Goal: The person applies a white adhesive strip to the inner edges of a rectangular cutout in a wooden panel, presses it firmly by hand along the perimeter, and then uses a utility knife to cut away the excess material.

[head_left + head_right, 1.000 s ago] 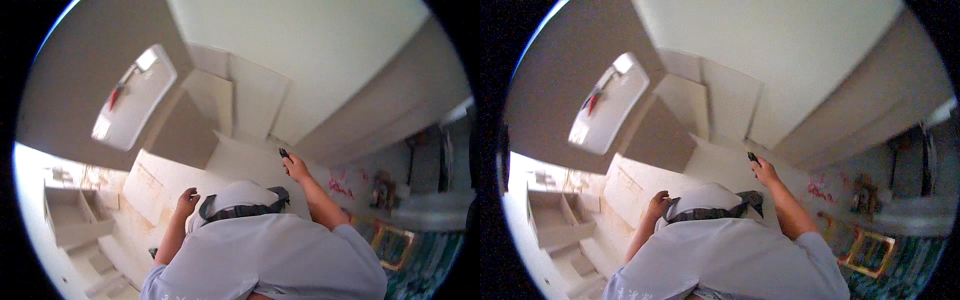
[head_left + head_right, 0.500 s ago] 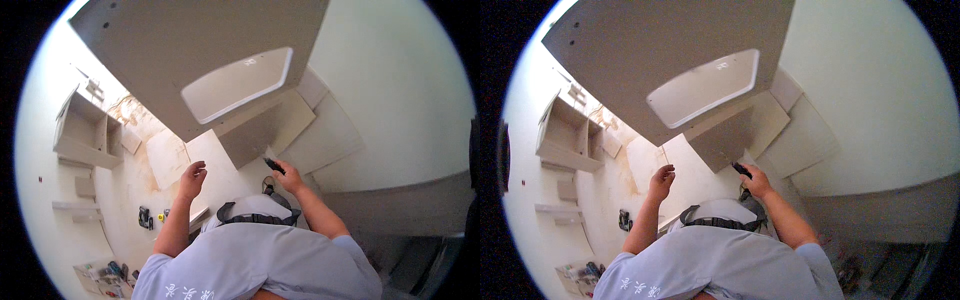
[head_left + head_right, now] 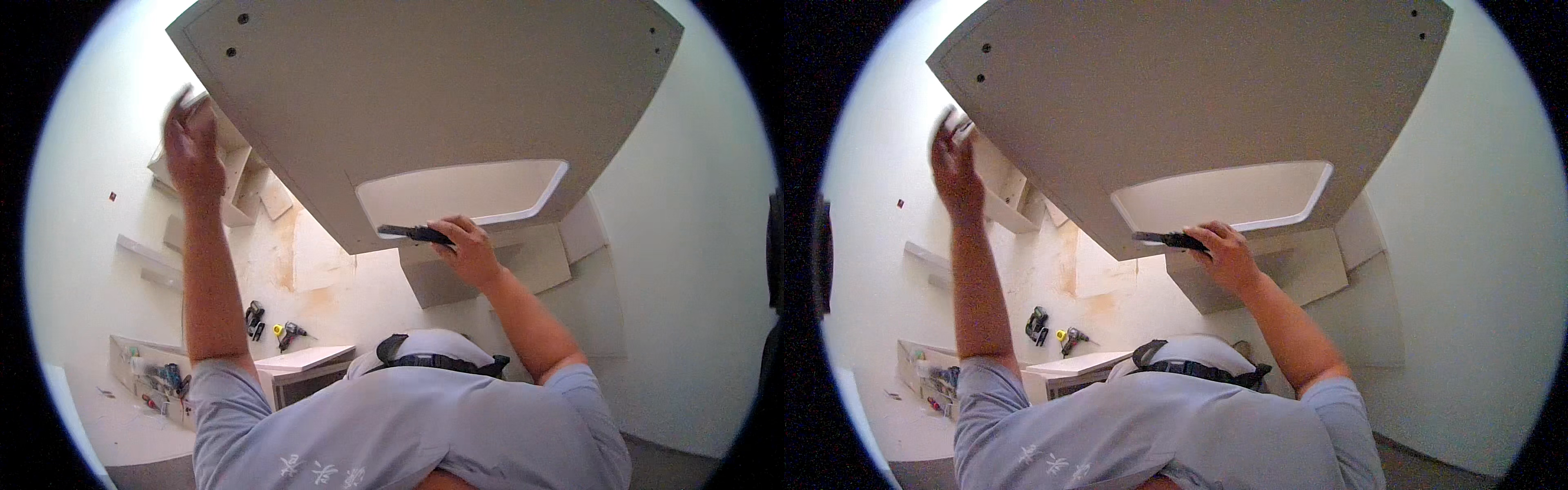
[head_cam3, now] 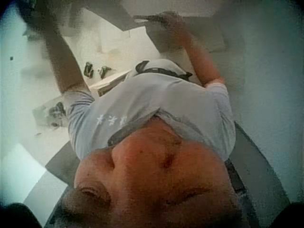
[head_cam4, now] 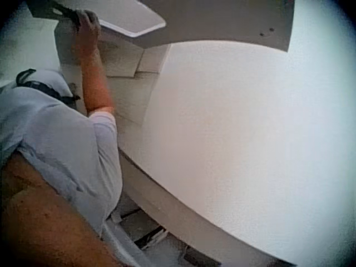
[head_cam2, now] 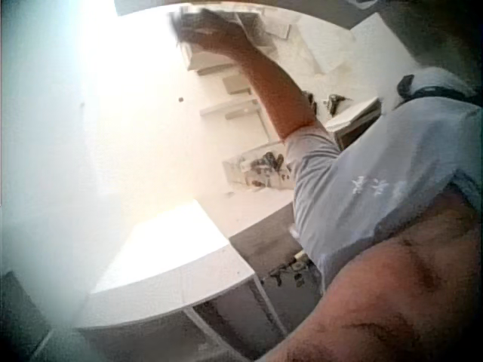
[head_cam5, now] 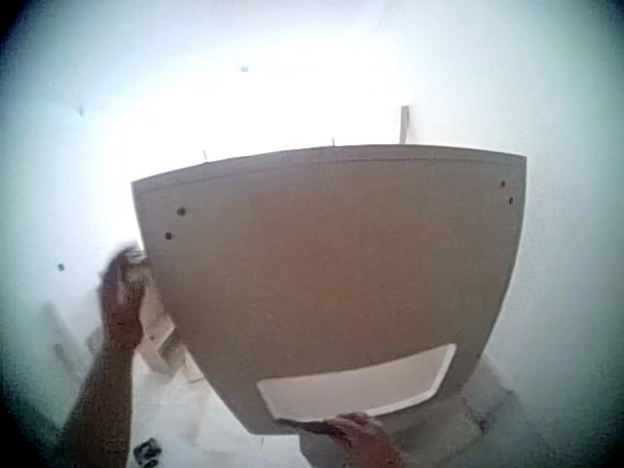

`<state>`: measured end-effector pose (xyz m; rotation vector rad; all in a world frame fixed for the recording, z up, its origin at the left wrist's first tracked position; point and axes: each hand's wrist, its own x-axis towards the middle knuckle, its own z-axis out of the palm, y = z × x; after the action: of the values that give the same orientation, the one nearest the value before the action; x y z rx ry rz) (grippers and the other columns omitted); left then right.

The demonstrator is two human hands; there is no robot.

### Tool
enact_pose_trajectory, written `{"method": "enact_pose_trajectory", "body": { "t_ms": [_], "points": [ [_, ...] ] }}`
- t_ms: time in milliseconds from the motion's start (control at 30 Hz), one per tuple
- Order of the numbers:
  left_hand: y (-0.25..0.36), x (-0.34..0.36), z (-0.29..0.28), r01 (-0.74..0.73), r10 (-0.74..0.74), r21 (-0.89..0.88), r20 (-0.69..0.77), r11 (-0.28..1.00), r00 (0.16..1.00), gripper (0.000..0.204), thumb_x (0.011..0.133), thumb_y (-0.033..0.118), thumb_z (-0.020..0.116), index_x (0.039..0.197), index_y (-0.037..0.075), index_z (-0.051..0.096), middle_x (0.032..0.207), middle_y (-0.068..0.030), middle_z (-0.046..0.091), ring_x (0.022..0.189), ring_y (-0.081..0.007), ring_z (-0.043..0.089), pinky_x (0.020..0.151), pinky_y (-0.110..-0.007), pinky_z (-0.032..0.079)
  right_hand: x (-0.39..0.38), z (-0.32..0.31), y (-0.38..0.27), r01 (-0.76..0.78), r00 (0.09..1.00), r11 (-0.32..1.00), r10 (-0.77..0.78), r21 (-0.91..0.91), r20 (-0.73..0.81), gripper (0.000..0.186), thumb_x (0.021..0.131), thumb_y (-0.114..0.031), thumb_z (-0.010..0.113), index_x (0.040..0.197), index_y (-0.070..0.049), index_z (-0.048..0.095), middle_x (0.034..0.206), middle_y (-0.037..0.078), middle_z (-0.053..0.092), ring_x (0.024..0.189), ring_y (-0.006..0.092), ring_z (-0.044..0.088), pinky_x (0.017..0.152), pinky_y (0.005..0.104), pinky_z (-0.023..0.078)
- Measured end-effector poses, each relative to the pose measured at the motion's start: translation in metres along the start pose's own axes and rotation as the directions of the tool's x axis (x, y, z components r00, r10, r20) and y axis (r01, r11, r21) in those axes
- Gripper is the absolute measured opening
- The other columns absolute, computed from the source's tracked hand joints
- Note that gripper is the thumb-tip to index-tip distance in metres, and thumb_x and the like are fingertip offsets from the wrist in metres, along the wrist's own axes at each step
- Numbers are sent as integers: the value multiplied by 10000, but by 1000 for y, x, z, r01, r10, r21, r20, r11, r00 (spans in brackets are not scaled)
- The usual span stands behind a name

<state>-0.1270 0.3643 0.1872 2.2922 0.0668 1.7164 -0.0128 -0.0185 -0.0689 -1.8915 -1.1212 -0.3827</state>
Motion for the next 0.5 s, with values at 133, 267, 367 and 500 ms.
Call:
{"method": "enact_pose_trajectory", "body": {
  "t_ms": [133, 267, 367, 500],
  "points": [
    [31, 104, 15, -362, 363, 34, -119, 932, 924, 461, 1091, 352, 494, 1381, 8, 595, 1378, -207, 622, 1278, -315, 600, 1123, -441, 446, 41, 23, 5, 98, 991, 994, -94, 42, -91, 413, 848, -166, 792, 1242, -127, 676, 1079, 106, 681, 972, 308, 679, 834, 434, 579],
    [39, 119, 30, -235, 236, -70, 2, 969, 972, 404, 1070, 286, 547, 1307, -27, 645, 1273, -191, 683, 1152, -309, 659, 1035, -422, 502, 57, 37, 14, 140, 985, 989, -135, 38, -109, 422, 858, -189, 788, 1261, -135, 677, 1083, 94, 678, 958, 292, 680, 824, 429, 579],
    [13, 120, 42, -174, 172, -396, -40, 902, 984, 367, 1046, 252, 593, 1255, -37, 678, 1173, -172, 724, 1029, -301, 695, 944, -411, 548, 56, 46, 15, 81, 986, 996, -83, -23, -143, 429, 856, -206, 791, 1265, -137, 683, 1084, 90, 675, 950, 288, 679, 817, 431, 577],
    [21, 120, 42, -248, 234, -471, -90, 846, 968, 393, 1015, 268, 626, 1233, -54, 683, 1121, -189, 728, 980, -275, 701, 869, -361, 568, 53, 55, 10, 104, 978, 994, -109, -38, -179, 443, 855, -225, 791, 1276, -134, 688, 1077, 90, 676, 934, 288, 678, 808, 430, 573]
  ]
}}
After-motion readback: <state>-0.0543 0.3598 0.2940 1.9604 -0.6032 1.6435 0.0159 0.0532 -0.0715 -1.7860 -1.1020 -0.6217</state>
